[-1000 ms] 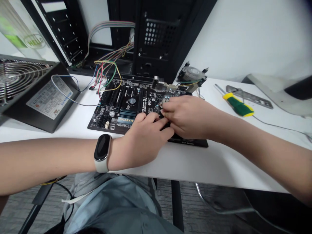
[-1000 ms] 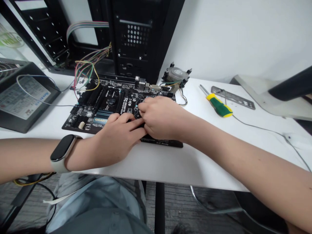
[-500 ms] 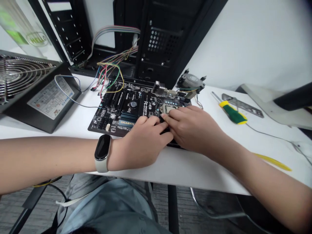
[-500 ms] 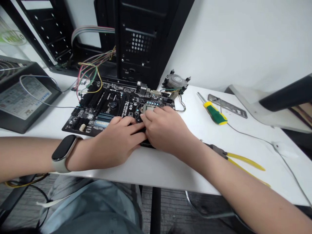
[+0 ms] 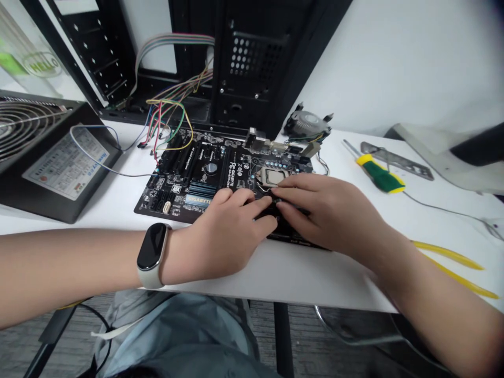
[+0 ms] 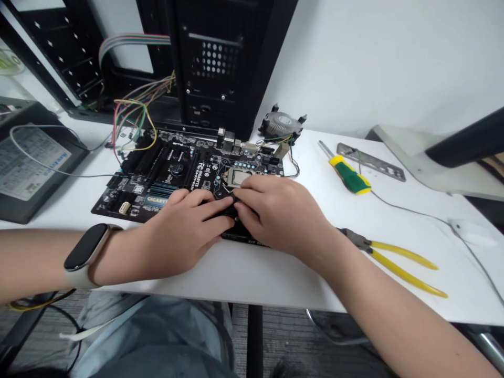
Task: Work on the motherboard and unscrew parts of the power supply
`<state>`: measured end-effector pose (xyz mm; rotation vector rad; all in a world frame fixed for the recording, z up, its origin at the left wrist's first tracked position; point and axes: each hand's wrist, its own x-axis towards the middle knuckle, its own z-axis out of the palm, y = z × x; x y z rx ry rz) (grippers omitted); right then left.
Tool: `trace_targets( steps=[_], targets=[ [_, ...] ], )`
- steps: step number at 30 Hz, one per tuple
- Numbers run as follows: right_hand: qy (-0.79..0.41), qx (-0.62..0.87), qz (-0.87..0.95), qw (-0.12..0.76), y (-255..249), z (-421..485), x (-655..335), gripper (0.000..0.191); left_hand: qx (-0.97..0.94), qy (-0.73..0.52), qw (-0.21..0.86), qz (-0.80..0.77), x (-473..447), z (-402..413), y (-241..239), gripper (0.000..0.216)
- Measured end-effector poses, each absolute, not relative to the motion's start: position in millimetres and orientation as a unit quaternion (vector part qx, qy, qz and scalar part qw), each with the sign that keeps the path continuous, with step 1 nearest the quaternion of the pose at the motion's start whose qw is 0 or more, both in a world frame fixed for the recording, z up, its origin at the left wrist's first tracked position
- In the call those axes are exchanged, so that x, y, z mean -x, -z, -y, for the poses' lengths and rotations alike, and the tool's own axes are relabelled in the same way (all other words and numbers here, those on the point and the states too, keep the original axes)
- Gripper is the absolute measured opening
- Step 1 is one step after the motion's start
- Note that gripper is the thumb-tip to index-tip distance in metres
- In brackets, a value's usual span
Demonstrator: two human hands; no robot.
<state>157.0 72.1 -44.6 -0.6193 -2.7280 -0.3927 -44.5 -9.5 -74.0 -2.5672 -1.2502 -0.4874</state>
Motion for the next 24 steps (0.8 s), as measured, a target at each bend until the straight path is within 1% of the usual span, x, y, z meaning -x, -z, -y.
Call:
trace_targets(
  steps=[4,7,11,17,24],
  targets=[
    [0.16,0.274,0.921,0.227,36,-88,-172,0.03,0.879,0.159,0.131,0.431,46,9,74,0.021],
    [0.146,0.339,0.894,0.253,33,-103,-183,0.028,0.879,0.16,0.146,0.424,46,8,73,0.021],
    [0.114,0.386,0.879,0.254,34,-116,-190,0.027,0.882,0.155,0.149,0.42,46,8,68,0.021],
    [0.068,0.416,0.872,0.247,38,-126,-189,0.032,0.89,0.103,0.105,0.431,44,7,59,0.025],
    [0.036,0.434,0.87,0.233,41,-137,-193,0.03,0.895,0.053,0.079,0.435,41,3,53,0.028]
  ],
)
